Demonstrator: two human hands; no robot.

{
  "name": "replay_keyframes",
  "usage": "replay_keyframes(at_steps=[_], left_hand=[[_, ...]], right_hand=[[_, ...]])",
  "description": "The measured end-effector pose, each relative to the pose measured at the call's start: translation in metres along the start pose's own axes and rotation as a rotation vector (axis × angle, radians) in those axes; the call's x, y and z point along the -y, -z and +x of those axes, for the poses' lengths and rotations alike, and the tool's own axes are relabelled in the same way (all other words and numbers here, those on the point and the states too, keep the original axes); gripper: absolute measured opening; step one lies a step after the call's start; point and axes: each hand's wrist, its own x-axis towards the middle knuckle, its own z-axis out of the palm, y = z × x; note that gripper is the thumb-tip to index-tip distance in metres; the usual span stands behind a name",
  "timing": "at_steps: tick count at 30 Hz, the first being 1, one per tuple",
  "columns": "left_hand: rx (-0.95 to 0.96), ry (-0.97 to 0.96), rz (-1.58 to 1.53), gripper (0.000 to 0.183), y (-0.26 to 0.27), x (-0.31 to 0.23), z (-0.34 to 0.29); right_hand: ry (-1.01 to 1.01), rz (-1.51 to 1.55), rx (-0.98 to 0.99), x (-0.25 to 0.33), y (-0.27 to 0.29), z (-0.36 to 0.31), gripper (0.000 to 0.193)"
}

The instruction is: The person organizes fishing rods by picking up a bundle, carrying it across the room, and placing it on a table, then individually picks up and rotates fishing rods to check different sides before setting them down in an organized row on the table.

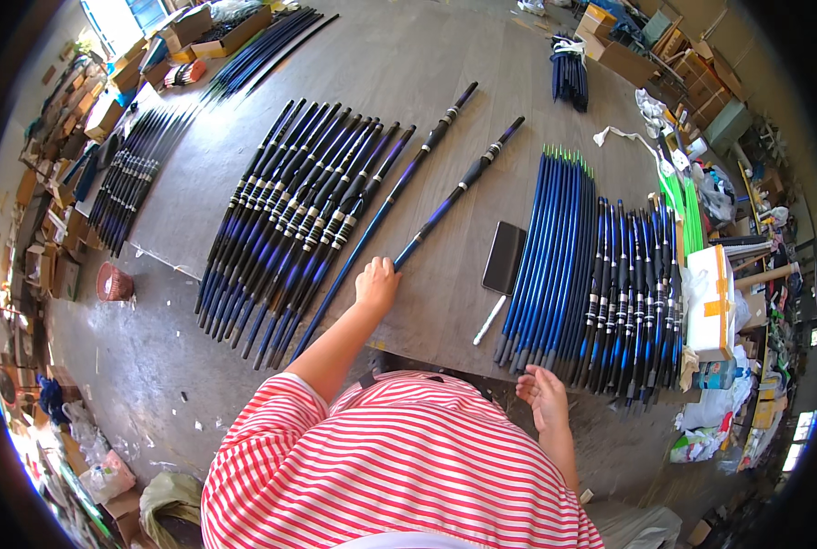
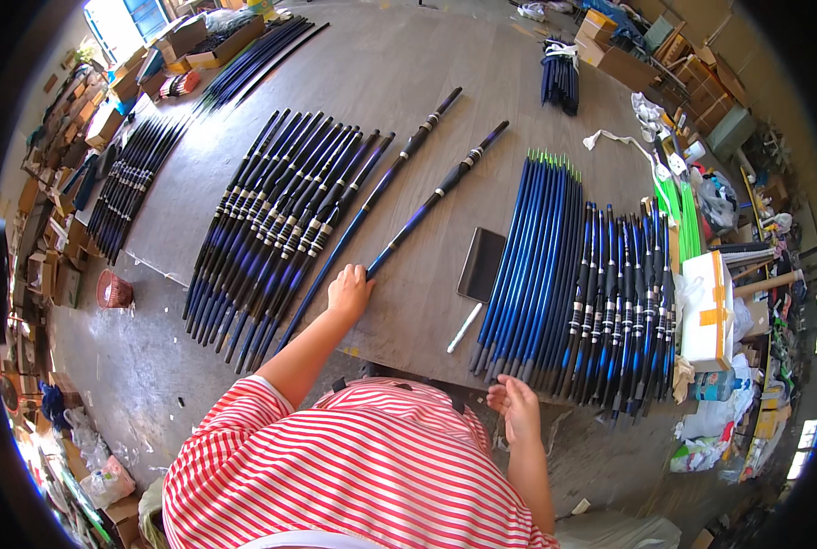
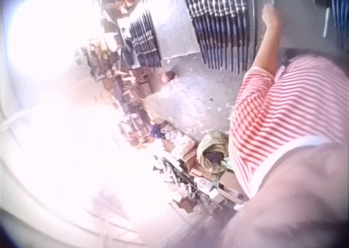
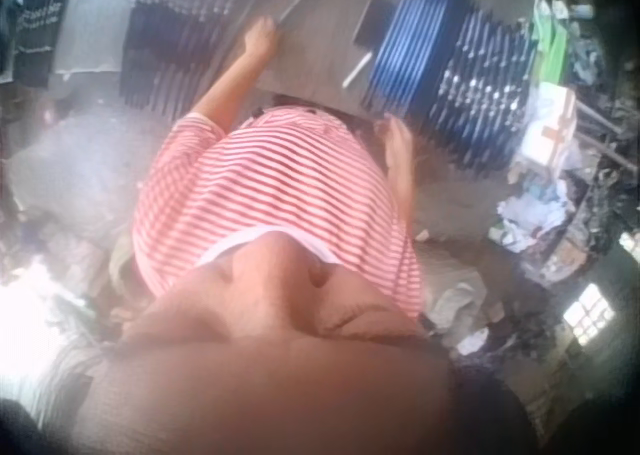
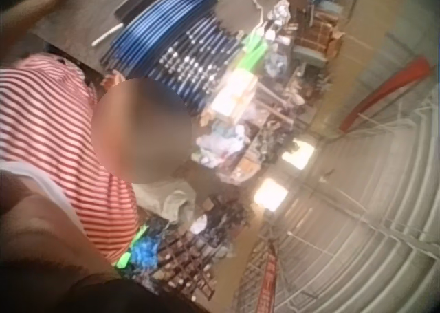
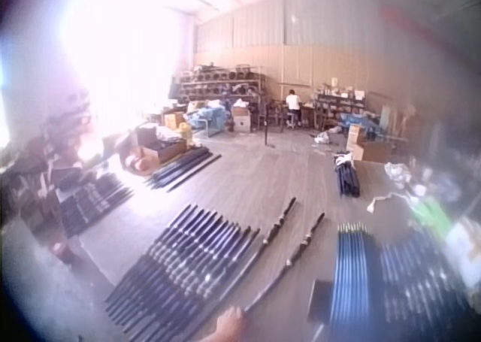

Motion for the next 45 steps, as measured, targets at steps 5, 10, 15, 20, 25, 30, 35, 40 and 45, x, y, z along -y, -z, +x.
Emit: replay_keyframes(at_steps=[5, 10, 15, 20, 25, 30, 35, 40, 45], left_hand=[[-0.011, 0.006, -0.086, 0.025, -0.016, 0.003, 0.013], [-0.163, 0.051, 0.009, 0.026, -0.022, 0.02, 0.037], [-0.173, 0.087, 0.131, 0.025, -0.01, 0.025, 0.059], [-0.218, 0.025, 0.189, 0.025, -0.018, 0.027, 0.067], [-0.191, 0.009, 0.219, 0.024, -0.031, 0.03, 0.068], [-0.108, 0.036, 0.267, 0.027, -0.006, 0.01, 0.062], [-0.338, -0.17, 0.086, 0.034, 0.01, 0.008, 0.03], [-0.34, -0.285, -0.086, 0.029, 0.023, 0.0, -0.028], [-0.257, -0.253, -0.184, 0.025, 0.045, -0.013, -0.059]], right_hand=[[0.021, 0.075, -0.13, -0.013, 0.02, -0.026, 0.027], [0.027, 0.123, -0.153, -0.017, 0.028, -0.039, 0.026], [0.042, 0.117, -0.186, -0.014, 0.037, -0.042, 0.025], [0.03, 0.114, -0.199, -0.008, 0.037, -0.042, 0.025], [0.016, 0.086, -0.14, 0.003, 0.042, -0.034, 0.024], [0.1, -0.092, -0.315, -0.002, 0.071, -0.008, 0.021], [0.467, -0.888, -0.692, -0.011, 0.108, 0.03, 0.024], [0.315, -1.25, -0.8, -0.022, 0.118, 0.06, 0.027], [0.339, -1.102, -0.869, -0.028, 0.126, 0.08, 0.028]])
